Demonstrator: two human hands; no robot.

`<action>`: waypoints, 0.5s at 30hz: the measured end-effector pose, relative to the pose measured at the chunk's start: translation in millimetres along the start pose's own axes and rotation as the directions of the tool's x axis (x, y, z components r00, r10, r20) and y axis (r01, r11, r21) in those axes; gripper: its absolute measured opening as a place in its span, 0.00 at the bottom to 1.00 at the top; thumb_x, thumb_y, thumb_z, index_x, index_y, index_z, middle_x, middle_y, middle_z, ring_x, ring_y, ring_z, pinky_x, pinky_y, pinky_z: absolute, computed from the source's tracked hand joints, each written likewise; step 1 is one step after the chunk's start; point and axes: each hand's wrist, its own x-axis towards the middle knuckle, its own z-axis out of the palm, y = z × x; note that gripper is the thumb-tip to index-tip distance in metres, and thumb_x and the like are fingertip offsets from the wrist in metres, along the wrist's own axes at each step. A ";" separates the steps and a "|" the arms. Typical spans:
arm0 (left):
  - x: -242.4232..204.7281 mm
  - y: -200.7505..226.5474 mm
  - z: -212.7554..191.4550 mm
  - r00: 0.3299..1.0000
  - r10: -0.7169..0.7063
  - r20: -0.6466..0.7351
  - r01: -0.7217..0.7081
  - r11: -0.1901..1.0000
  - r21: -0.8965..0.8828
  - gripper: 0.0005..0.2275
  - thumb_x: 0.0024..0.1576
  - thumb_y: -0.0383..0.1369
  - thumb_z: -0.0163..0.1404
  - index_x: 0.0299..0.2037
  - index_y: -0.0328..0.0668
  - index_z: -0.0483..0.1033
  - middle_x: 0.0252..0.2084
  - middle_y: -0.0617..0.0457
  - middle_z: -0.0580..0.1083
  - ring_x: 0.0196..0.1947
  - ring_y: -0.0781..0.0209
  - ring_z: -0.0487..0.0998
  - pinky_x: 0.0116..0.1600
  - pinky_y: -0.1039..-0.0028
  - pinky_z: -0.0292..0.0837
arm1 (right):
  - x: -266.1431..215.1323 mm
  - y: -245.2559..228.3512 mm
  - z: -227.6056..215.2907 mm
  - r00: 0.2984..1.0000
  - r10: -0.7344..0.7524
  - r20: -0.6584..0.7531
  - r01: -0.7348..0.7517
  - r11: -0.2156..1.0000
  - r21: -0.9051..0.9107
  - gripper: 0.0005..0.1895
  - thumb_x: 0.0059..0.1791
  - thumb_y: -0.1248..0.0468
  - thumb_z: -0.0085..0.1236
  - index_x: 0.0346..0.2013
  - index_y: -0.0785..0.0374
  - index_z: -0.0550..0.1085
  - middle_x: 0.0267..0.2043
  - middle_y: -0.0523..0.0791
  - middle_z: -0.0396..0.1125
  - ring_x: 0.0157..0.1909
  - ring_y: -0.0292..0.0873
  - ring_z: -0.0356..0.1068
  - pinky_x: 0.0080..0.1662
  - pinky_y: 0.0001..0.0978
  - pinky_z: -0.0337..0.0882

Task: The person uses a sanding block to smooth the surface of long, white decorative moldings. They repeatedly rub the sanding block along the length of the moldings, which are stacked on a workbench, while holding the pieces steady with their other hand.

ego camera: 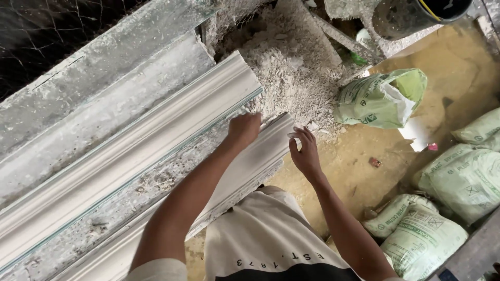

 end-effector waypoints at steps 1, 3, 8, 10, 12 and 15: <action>-0.6 -6.3 4.1 1.000 -0.003 0.002 0.003 1.000 0.001 0.11 0.59 0.35 0.52 0.43 0.34 0.74 0.37 0.37 0.79 0.39 0.40 0.82 0.43 0.49 0.77 | 1.1 0.4 0.4 1.000 0.002 0.003 -0.002 1.000 0.002 0.09 0.51 0.67 0.55 0.46 0.61 0.77 0.63 0.49 0.68 0.73 0.58 0.57 0.70 0.49 0.57; -2.6 -19.9 11.7 0.967 0.255 -0.013 -0.232 0.899 0.371 0.02 0.58 0.25 0.51 0.38 0.40 0.77 0.31 0.43 0.80 0.33 0.47 0.84 0.37 0.57 0.79 | 2.9 0.6 2.2 0.999 0.020 0.051 -0.019 0.999 -0.031 0.09 0.52 0.67 0.55 0.46 0.62 0.77 0.65 0.51 0.66 0.75 0.60 0.52 0.70 0.52 0.53; 28.8 -40.3 -0.9 0.930 0.349 0.115 -0.320 0.618 0.718 0.08 0.57 0.21 0.54 0.26 0.40 0.79 0.24 0.48 0.78 0.25 0.62 0.82 0.27 0.69 0.77 | 6.5 -10.5 -7.1 0.997 0.046 0.063 -0.046 0.999 -0.013 0.10 0.53 0.65 0.53 0.47 0.61 0.77 0.66 0.50 0.65 0.75 0.58 0.51 0.71 0.51 0.54; 23.5 -32.3 -10.6 0.915 0.400 0.053 -0.329 0.663 0.672 0.06 0.53 0.24 0.56 0.24 0.44 0.79 0.25 0.50 0.78 0.28 0.57 0.81 0.30 0.65 0.76 | 6.1 -4.3 -5.5 0.999 0.026 0.043 -0.027 1.000 0.010 0.10 0.53 0.65 0.53 0.48 0.61 0.77 0.66 0.49 0.66 0.76 0.57 0.52 0.72 0.51 0.54; 20.6 -27.8 -3.0 0.921 0.365 0.133 -0.369 0.711 0.599 0.06 0.56 0.25 0.55 0.27 0.44 0.81 0.24 0.49 0.78 0.24 0.58 0.82 0.25 0.65 0.76 | 2.2 7.9 -1.1 0.999 0.020 0.035 -0.020 1.000 -0.002 0.10 0.53 0.65 0.53 0.48 0.60 0.77 0.65 0.49 0.66 0.75 0.57 0.53 0.73 0.51 0.54; 19.1 -33.4 -18.5 0.968 0.230 0.099 -0.233 0.684 0.692 0.07 0.59 0.25 0.54 0.30 0.42 0.82 0.26 0.49 0.79 0.28 0.61 0.81 0.30 0.68 0.77 | 4.1 -3.5 -3.4 0.997 0.040 0.060 -0.039 0.999 -0.022 0.10 0.52 0.66 0.54 0.47 0.61 0.77 0.66 0.50 0.66 0.75 0.58 0.52 0.72 0.51 0.53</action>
